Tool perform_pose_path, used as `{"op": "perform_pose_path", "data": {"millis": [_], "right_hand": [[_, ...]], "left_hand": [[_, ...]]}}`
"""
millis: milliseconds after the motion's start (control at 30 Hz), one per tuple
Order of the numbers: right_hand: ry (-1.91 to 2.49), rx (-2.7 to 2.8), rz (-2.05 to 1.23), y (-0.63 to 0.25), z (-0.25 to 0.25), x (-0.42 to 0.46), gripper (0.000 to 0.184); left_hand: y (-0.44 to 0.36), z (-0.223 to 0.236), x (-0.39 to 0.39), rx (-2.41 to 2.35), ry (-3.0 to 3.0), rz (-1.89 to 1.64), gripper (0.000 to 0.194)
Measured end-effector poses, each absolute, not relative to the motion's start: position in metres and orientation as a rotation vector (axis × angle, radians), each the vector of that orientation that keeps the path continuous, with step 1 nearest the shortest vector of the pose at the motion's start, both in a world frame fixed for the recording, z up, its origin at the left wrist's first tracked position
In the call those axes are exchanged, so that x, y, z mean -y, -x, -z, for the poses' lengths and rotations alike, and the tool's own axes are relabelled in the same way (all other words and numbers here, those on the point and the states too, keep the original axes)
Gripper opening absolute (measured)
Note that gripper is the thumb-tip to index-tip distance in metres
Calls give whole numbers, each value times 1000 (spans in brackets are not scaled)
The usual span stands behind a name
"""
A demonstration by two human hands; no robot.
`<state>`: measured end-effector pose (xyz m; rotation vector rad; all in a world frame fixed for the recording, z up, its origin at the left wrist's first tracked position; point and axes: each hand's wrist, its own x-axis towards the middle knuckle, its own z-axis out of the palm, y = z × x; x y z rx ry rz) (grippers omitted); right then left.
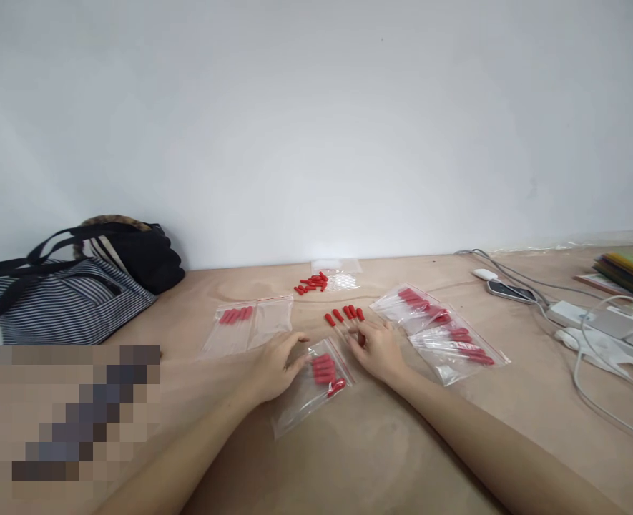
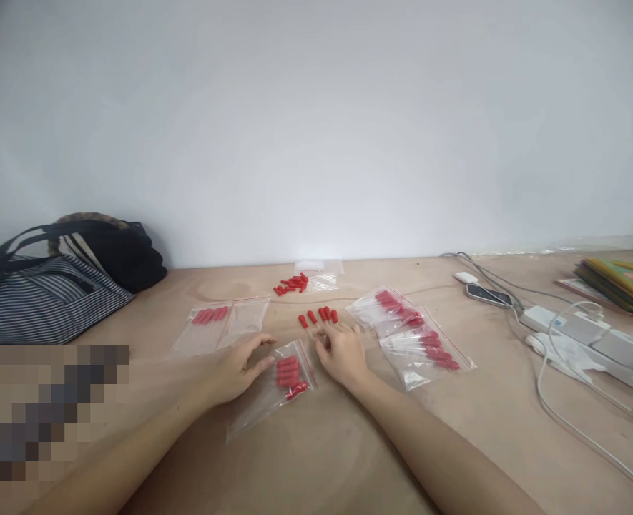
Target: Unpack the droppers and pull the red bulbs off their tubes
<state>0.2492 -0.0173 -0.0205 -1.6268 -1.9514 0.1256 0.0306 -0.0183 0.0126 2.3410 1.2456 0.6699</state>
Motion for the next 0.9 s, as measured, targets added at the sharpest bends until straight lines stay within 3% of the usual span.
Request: {"op": "perform_pose_path", "data": {"millis": [133, 200, 433, 633, 800, 900], "right_hand": [[1533, 2064, -226, -255, 20, 38, 19], [1506, 2101, -317, -256, 19, 46, 17], [1474, 2076, -588, -259, 20, 54, 20], [1409, 2086, -586, -258, 20, 53, 22], [1501, 2031, -584, -255, 20, 54, 24], [1645, 1952, -543, -251, 19, 55, 17]], "left_hand": [[-37, -6, 36, -1179, -2457, -533, 66], [-39, -3, 41, -1171, -2452, -455, 75], [-39, -4, 39, -1040, -2436, -490, 61], [-40, -6, 37, -1035, -2463, -490, 59], [-52, -6, 27, -1018, -2530, -597, 30], [-60, -5, 22, -969, -2498, -637, 28]]}}
